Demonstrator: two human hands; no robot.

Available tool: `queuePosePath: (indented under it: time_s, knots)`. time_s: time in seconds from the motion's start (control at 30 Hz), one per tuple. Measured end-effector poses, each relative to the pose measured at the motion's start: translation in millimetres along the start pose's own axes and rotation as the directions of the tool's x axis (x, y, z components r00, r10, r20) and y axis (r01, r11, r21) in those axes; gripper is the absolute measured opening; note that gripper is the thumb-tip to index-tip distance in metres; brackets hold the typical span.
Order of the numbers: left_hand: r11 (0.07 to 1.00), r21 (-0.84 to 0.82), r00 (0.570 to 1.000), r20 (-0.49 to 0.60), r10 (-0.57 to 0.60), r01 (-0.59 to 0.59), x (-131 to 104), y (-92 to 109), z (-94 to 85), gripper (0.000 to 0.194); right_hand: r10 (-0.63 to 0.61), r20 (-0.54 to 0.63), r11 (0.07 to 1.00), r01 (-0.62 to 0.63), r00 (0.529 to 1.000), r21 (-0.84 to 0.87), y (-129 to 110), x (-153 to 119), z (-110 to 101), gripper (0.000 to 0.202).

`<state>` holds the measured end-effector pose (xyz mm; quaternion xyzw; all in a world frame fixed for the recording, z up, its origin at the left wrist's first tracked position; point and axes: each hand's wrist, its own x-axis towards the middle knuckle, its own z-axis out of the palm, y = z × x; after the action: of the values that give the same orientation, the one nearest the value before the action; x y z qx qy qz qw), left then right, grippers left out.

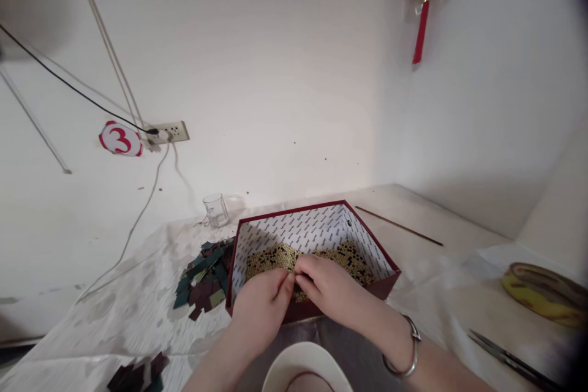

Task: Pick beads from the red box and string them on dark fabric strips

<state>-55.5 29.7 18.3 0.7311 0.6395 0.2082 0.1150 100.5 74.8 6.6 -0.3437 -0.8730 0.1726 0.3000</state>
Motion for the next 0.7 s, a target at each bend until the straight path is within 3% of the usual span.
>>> queuePosePath:
  time_s: [0.13,0.27,0.4,0.53,0.7]
  knots:
    - [0.999,-0.019,0.999,0.028,0.035,-0.034,1,1,-1.6,0.024,0.005,-0.029,1.0,-0.004,1.0,0.027,0,0,0,0.01]
    - [0.999,-0.038,1.0,-0.011,0.01,-0.01,0,2,-0.4,0.021,0.016,-0.06,0.994,-0.009,0.998,0.106,1,1,0,0.01]
    - [0.997,-0.073,0.998,-0.048,-0.038,0.034,0,2,0.2,0.021,0.065,-0.155,0.963,-0.021,0.986,0.267,3,2,-6,0.011]
    - [0.984,-0.172,0.995,-0.085,-0.056,0.041,2,-1,1.0,0.021,-0.039,-0.128,0.885,0.094,0.991,0.455,7,3,-14,0.008]
    - [0.963,-0.27,0.99,-0.134,-0.052,0.014,4,-5,1.1,0.02,-0.1,-0.118,0.878,0.143,0.988,0.456,-4,-3,-24,0.009]
